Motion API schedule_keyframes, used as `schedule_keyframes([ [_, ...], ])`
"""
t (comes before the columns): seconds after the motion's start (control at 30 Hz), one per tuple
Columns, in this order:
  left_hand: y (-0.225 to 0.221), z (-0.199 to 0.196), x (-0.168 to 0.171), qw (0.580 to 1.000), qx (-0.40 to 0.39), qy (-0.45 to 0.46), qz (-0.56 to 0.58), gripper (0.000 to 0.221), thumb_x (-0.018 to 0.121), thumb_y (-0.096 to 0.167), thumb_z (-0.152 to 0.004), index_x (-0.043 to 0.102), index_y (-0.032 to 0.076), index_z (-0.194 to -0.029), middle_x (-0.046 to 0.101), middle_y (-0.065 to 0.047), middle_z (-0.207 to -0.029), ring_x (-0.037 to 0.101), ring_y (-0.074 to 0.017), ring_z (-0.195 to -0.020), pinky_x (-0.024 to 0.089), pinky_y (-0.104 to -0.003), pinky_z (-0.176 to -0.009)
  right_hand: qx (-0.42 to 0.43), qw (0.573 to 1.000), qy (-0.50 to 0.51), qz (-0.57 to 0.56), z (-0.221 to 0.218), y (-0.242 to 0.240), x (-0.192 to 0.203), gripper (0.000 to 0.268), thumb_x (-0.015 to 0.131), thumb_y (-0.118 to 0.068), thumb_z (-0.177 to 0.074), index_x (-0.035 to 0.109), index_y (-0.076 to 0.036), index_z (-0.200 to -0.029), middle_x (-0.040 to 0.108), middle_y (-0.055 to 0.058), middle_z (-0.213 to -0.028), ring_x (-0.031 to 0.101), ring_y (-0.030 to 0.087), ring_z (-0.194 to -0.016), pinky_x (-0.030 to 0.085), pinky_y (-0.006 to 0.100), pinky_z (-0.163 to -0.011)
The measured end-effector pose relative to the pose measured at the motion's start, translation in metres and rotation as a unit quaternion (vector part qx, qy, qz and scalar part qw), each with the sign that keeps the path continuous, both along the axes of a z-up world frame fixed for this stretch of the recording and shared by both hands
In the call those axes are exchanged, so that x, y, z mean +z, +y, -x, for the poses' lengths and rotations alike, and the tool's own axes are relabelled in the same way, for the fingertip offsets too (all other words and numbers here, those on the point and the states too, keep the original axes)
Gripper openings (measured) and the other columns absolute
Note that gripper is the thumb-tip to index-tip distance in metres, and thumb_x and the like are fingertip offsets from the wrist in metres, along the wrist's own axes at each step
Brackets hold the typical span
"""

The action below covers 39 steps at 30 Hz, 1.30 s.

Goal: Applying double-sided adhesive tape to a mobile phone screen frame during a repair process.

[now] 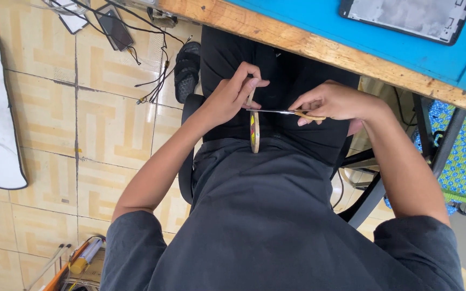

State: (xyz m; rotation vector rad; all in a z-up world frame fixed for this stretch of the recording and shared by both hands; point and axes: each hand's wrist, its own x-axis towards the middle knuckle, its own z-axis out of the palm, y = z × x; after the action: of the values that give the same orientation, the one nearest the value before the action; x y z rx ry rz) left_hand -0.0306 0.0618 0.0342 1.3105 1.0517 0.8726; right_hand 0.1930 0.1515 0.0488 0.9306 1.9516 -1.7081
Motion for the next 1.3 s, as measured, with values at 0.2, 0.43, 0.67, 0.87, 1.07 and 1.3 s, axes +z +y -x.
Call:
schedule_keyframes([
  [0.2,-0.008,0.007,-0.019,0.999,0.005,0.025,0.04,0.032,0.05,0.013,-0.084,0.021,0.013,-0.098,0.04,-0.023,-0.116,0.06,-0.0291,-0.083,0.053,-0.036,-0.067,-0.005,0.994,0.078,-0.082,-0.009,-0.023,0.057,0.03,0.067,-0.022,-0.067,0.059,-0.01,-0.094,0.063,0.012,-0.067,0.062,0.028,-0.061,0.047,0.035,-0.053],
  [0.43,-0.028,0.008,-0.03,0.974,0.08,-0.159,0.143,0.046,0.044,-0.009,-0.074,0.016,0.018,-0.098,0.027,-0.019,-0.124,0.045,-0.0292,-0.106,0.048,-0.038,-0.081,-0.262,0.916,0.19,-0.236,-0.059,-0.064,0.116,0.043,0.07,-0.004,-0.06,0.06,-0.009,-0.102,0.065,0.008,-0.075,0.062,0.021,-0.061,0.05,0.029,-0.055],
  [0.67,-0.011,-0.013,-0.011,0.981,0.114,0.156,0.012,0.031,0.056,0.012,-0.077,0.037,0.012,-0.101,0.03,-0.016,-0.123,0.033,-0.0284,-0.119,0.038,-0.038,-0.089,-0.348,0.74,-0.136,-0.559,-0.087,-0.042,0.138,0.039,0.066,0.001,-0.082,0.056,0.009,-0.118,0.055,0.018,-0.083,0.05,0.026,-0.065,0.04,0.034,-0.054],
  [0.87,0.006,-0.029,0.065,0.999,0.005,-0.029,-0.022,0.04,0.054,0.016,-0.082,0.034,0.011,-0.117,0.051,-0.011,-0.096,0.053,-0.0162,-0.076,0.044,-0.026,-0.071,-0.227,0.72,-0.285,-0.59,-0.086,-0.033,0.147,0.039,0.063,-0.01,-0.082,0.059,0.001,-0.119,0.057,0.012,-0.086,0.055,0.028,-0.071,0.043,0.034,-0.05],
  [1.07,0.017,-0.06,0.093,0.876,-0.184,-0.446,0.016,0.063,0.052,0.026,-0.09,0.01,0.02,-0.136,0.053,-0.02,-0.088,0.048,-0.0193,-0.06,0.041,-0.025,-0.055,-0.264,0.715,-0.21,-0.612,-0.065,-0.025,0.162,0.019,0.06,-0.016,-0.09,0.064,-0.008,-0.107,0.057,0.005,-0.09,0.051,0.018,-0.076,0.04,0.024,-0.056],
  [1.3,0.045,-0.084,0.094,0.873,-0.195,-0.444,0.041,0.062,0.05,0.025,-0.091,0.009,0.02,-0.137,0.053,-0.019,-0.09,0.046,-0.0174,-0.059,0.04,-0.024,-0.056,-0.566,0.711,0.417,-0.03,-0.046,-0.019,0.131,0.021,0.056,-0.015,-0.082,0.053,0.002,-0.095,0.056,0.014,-0.086,0.058,0.019,-0.079,0.058,0.023,-0.064],
])
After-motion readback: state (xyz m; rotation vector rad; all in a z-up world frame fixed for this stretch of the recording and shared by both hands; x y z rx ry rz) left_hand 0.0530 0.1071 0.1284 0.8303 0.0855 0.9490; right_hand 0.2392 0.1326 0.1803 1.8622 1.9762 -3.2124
